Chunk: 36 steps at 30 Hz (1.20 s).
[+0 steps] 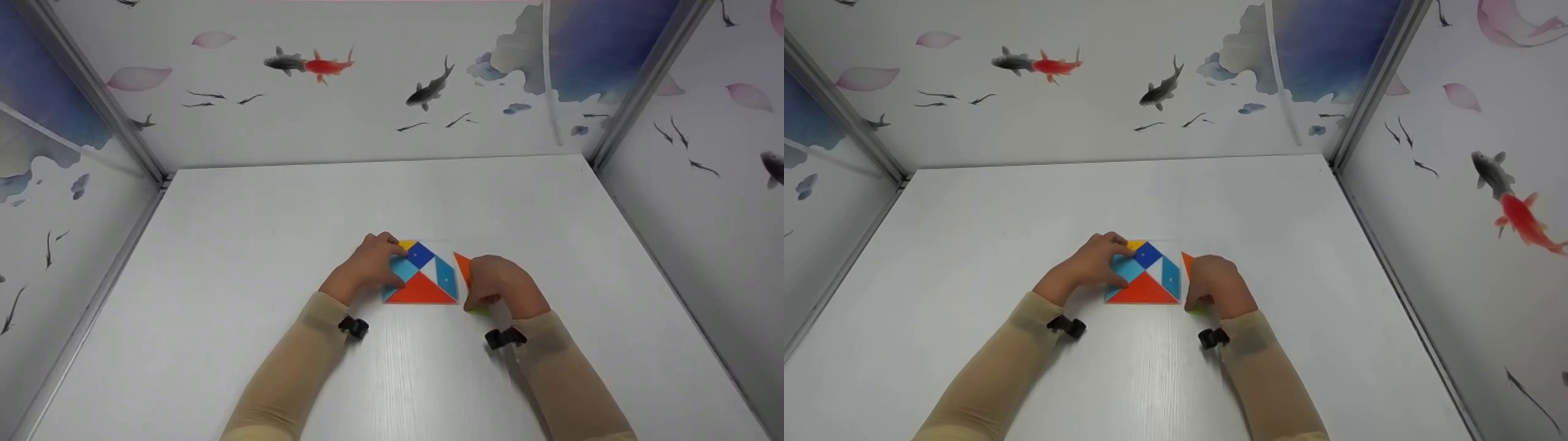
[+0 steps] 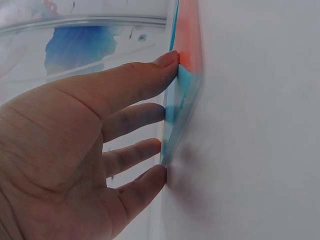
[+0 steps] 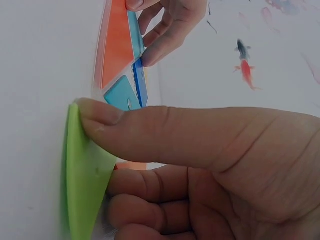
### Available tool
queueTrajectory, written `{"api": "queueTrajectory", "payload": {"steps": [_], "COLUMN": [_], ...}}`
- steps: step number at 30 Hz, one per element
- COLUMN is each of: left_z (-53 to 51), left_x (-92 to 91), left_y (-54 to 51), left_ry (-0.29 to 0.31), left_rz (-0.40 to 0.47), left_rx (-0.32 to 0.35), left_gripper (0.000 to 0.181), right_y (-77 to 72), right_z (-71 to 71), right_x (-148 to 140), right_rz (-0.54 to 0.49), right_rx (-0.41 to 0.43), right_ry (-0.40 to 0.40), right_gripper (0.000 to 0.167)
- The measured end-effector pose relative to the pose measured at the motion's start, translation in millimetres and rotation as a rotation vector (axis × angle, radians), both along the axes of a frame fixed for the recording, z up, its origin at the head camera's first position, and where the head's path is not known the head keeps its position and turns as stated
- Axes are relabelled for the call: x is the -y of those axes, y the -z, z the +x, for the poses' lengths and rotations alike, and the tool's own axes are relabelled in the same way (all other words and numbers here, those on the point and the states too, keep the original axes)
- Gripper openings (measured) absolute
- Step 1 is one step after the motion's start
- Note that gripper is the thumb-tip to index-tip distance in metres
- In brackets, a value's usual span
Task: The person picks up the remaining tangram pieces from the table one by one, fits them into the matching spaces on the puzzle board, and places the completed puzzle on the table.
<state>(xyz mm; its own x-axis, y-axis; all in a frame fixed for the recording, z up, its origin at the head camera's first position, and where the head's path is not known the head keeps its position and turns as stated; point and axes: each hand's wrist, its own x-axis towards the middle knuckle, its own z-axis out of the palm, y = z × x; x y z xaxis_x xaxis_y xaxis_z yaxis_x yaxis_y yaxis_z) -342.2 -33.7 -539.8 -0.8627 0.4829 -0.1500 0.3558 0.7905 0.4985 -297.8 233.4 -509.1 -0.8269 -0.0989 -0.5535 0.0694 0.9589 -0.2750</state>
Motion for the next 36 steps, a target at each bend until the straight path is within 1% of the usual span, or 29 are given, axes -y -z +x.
{"api": "queueTrajectory", "payload": {"steps": [6, 9, 14, 16, 19, 21, 26, 29, 31, 36], "left_z": [2.5, 2.8, 3.1, 2.8, 2.3, 1.8, 0.5, 0.5, 0.5, 0.3], "left_x": [-1.9, -2.1, -1.8, -1.5, -1.2, -1.1, -0.6, -0.8, -1.0, -0.9], "left_y": [-0.2, 0.5, 2.1, 2.4, 2.5, 2.6, 4.2, 4.2, 3.7, 2.4], "left_ry": [-0.027, -0.03, -0.026, -0.029, -0.029, -0.02, 0.001, -0.002, -0.006, -0.014], "left_rz": [0.008, 0.005, -0.001, 0.001, 0.005, 0.001, -0.016, -0.018, -0.017, -0.015], "left_rx": [0.011, 0.012, 0.009, 0.008, 0.007, 0.002, -0.011, -0.005, -0.001, 0.0], "left_gripper": [0.061, 0.061, 0.06, 0.06, 0.06, 0.061, 0.062, 0.062, 0.061, 0.061], "right_y": [0.1, 1.0, 0.1, -1.0, -2.7, -2.4, 4.4, 8.7, 10.3, 8.5], "right_z": [-0.2, -2.3, -6.9, -8.8, -11.3, -12.8, -17.9, -20.6, -21.5, -22.5], "right_x": [-4, -8, -14, -17, -22, -26, -34, -36, -36, -33], "right_rz": [0.034, 0.03, -0.007, -0.02, -0.056, -0.097, -0.214, -0.259, -0.28, -0.353], "right_rx": [-0.016, -0.006, 0.019, 0.022, 0.029, 0.039, 0.063, 0.072, 0.075, 0.057], "right_ry": [-0.009, -0.003, 0.021, 0.018, 0.012, -0.006, -0.06, -0.058, -0.044, -0.056], "right_gripper": [0.04, 0.038, 0.028, 0.023, 0.017, 0.012, 0.009, 0.007, 0.006, 0.007]}}
